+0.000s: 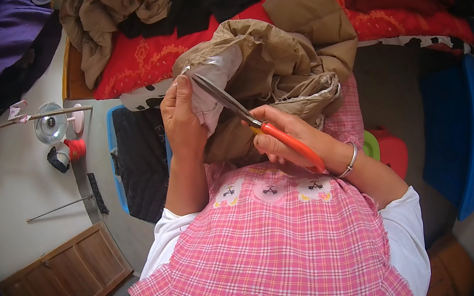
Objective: Cutting and checking the lining of a beige down jacket.
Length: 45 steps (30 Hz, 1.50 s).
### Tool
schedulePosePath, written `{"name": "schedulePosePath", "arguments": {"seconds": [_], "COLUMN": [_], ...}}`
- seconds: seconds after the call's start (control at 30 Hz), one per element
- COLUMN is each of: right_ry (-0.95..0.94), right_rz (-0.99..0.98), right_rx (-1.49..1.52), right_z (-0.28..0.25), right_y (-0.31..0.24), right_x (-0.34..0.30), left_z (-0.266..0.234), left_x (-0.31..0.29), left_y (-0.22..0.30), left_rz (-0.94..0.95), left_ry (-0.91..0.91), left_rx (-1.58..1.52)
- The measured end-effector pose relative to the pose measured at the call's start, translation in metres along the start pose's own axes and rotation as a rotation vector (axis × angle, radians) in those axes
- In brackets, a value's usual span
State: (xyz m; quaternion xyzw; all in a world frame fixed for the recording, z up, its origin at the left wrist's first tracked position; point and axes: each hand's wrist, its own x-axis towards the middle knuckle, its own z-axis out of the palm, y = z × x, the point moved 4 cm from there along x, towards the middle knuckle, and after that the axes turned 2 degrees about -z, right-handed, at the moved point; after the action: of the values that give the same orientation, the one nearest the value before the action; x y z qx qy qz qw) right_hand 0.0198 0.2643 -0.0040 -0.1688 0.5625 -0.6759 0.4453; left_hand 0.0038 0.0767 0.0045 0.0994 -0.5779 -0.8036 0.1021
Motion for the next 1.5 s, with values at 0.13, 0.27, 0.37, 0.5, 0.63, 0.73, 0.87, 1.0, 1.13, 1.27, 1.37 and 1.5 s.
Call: {"name": "schedulePosePath", "arguments": {"seconds": [0.13,0.27,0.37,0.5,0.63,0.73,0.87,1.0,1.13,1.27,1.37,1.5], "right_ry": [-0.021,-0.07,-0.063,-0.039,-0.042,-0.058,-0.06,-0.017,-0.022,-0.08,-0.102,-0.106], "right_rz": [0.005,-0.036,-0.057,-0.085,-0.09,-0.09,-0.061,-0.059,-0.091,-0.131,-0.075,0.0], "right_rx": [0.096,0.254,0.308,0.344,0.372,0.351,0.356,0.44,0.4,0.316,0.246,0.231], "right_z": [-0.001,0.003,0.005,0.006,0.005,0.003,0.005,0.0,0.001,-0.001,-0.001,0.001], "right_y": [0.008,0.009,0.015,0.012,0.014,0.018,0.019,0.016,0.014,0.013,0.019,0.023], "right_x": [-0.001,0.0,0.001,0.002,0.001,-0.001,-0.003,-0.003,-0.005,-0.007,-0.012,-0.012], "left_z": [0.008,0.012,0.014,0.018,0.018,0.016,0.013,0.015,0.011,0.007,0.005,-0.004], "left_x": [-0.003,-0.004,-0.003,-0.009,-0.006,-0.003,-0.002,-0.004,-0.002,0.0,0.003,0.004], "left_y": [0.001,-0.006,-0.012,-0.018,-0.021,-0.015,-0.021,-0.026,-0.024,-0.028,-0.027,-0.033], "left_rz": [-0.056,-0.072,-0.058,-0.068,-0.053,-0.113,-0.154,-0.233,-0.289,-0.332,-0.337,-0.325], "left_ry": [0.026,0.006,0.003,-0.052,-0.001,0.048,-0.036,-0.111,-0.134,-0.097,-0.097,-0.084], "left_rx": [-0.056,-0.074,-0.068,0.001,-0.02,-0.044,-0.133,-0.193,-0.223,-0.391,-0.415,-0.375]}}
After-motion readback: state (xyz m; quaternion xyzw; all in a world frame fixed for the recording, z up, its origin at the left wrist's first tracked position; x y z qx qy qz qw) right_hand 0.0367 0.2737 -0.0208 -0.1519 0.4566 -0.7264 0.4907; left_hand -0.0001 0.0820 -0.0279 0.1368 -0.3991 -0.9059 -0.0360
